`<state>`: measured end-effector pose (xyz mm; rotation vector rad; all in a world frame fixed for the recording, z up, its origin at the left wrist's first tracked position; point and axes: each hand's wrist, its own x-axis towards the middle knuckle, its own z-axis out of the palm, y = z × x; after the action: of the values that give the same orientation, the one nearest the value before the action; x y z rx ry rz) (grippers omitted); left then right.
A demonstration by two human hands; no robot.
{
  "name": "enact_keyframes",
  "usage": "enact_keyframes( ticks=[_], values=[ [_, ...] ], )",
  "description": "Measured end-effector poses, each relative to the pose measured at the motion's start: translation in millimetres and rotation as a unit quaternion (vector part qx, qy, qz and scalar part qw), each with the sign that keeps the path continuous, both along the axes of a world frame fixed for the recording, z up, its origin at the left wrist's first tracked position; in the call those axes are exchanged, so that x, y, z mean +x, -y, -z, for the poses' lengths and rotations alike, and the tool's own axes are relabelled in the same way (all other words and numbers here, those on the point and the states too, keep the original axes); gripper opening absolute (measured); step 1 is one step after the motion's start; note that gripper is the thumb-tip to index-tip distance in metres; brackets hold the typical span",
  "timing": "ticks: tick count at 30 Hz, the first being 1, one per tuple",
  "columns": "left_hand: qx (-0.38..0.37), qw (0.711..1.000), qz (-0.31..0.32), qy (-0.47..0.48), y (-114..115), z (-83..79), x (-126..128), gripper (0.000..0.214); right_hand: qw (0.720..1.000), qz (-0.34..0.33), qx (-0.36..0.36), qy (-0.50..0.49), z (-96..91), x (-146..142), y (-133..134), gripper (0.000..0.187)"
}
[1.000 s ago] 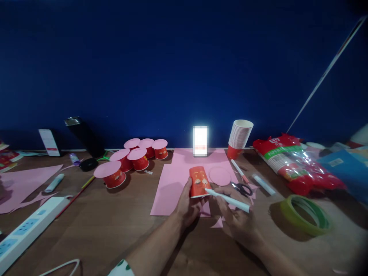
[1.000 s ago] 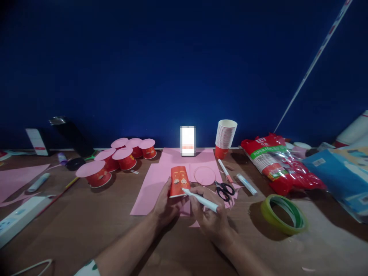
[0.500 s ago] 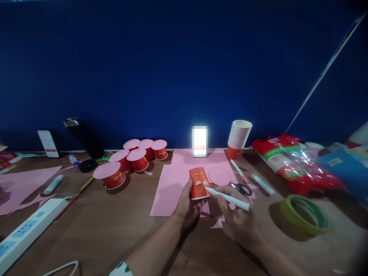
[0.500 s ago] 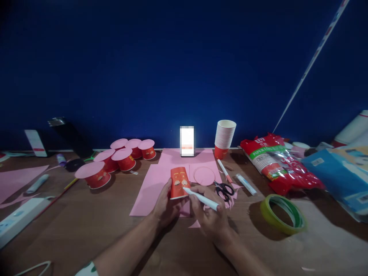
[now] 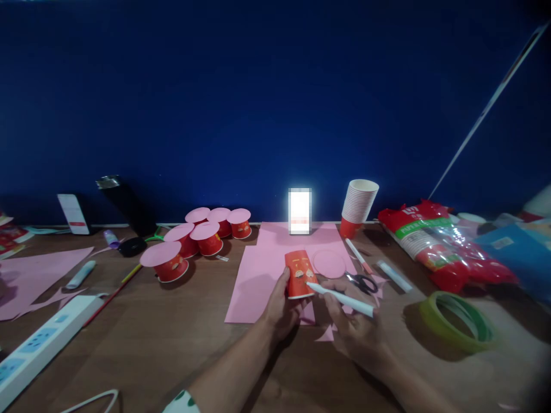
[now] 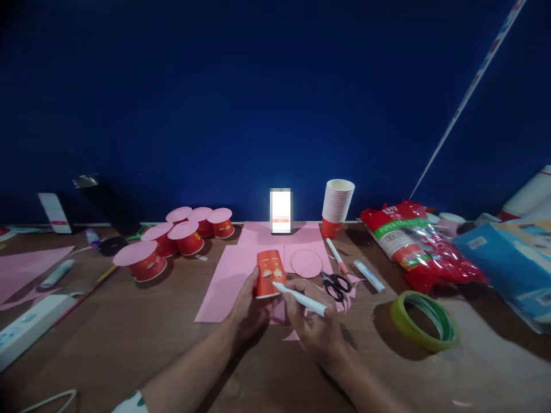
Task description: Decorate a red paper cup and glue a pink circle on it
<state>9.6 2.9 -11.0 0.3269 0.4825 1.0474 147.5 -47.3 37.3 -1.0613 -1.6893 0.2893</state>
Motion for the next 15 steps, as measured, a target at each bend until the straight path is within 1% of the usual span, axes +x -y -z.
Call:
enact_keyframes(
  ticks=[3,6,11,15],
  values=[
    [-0.011,1.000,-0.007,-0.010,0.4,-0.4,0.3,0.042,1.000,0.005,0.008,0.025,2.4,2.9,-0.1,0.016],
    [-0.029,0.999,-0.010,-0.022,1.2,-1.0,0.3,0.041,0.998,0.006,0.015,0.058,6.7,6.0,0.8,0.010],
    [-0.008,1.000,0.003,-0.018,1.3,0.1,-1.0,0.045,0.999,0.014,0.006,0.051,8.9,5.6,1.8,0.014],
    [-0.014,0.999,0.006,-0.033,1.2,-2.4,-1.4,0.045,0.999,0.006,-0.005,0.041,6.4,2.3,2.0,0.011]
  ],
)
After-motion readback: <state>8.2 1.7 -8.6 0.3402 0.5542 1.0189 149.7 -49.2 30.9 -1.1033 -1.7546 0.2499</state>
